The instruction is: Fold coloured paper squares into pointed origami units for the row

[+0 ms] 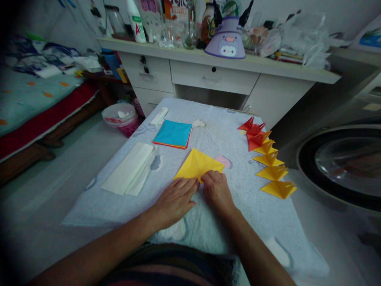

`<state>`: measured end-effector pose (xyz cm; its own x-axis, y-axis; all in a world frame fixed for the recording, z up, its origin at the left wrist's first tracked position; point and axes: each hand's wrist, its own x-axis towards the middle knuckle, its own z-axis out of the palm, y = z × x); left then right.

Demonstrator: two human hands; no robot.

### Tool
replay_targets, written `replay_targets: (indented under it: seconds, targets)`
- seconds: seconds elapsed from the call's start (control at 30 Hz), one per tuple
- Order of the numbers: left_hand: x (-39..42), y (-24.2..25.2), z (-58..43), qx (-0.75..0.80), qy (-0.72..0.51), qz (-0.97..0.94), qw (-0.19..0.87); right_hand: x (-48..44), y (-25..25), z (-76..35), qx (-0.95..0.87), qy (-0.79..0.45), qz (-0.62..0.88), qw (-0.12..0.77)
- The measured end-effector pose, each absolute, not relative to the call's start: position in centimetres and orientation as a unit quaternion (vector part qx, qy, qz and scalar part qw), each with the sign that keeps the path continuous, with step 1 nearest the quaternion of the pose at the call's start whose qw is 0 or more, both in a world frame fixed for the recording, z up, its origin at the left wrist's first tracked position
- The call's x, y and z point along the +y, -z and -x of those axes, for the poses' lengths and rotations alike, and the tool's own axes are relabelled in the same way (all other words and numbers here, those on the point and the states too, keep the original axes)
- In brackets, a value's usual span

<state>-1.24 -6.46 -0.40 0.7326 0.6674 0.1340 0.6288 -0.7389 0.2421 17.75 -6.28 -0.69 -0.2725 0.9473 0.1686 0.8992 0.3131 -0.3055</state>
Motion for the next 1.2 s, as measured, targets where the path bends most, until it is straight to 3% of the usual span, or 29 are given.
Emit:
replay_targets:
  seconds: [0.27, 0.47, 0.8, 1.2]
  targets:
    - [-7.1, 0.4, 4.1, 0.385, -0.102, -0.916, 0.056, -6.4, 0.3, -17.6, -0.776, -0.089, 0.604, 0.158]
    - [-7.4, 0.0, 5.7, 0.424, -0.1, -0.899, 0.048, -5.9, -0.8, -16.9, -0.765, -0.088, 0.629, 0.102]
    - [-7.6, -0.1, 5.9, 0.461, -0.121, -0.878, 0.05, -5.7, -0.7, -14.0, -0.703, 0.037, 0.707, 0.063]
    - [-6.8, 0.9, 4.6, 0.358, -0.131, -0.923, 0.062, -5.6, 0.0, -13.8, -0.693, 0.048, 0.714, 0.085]
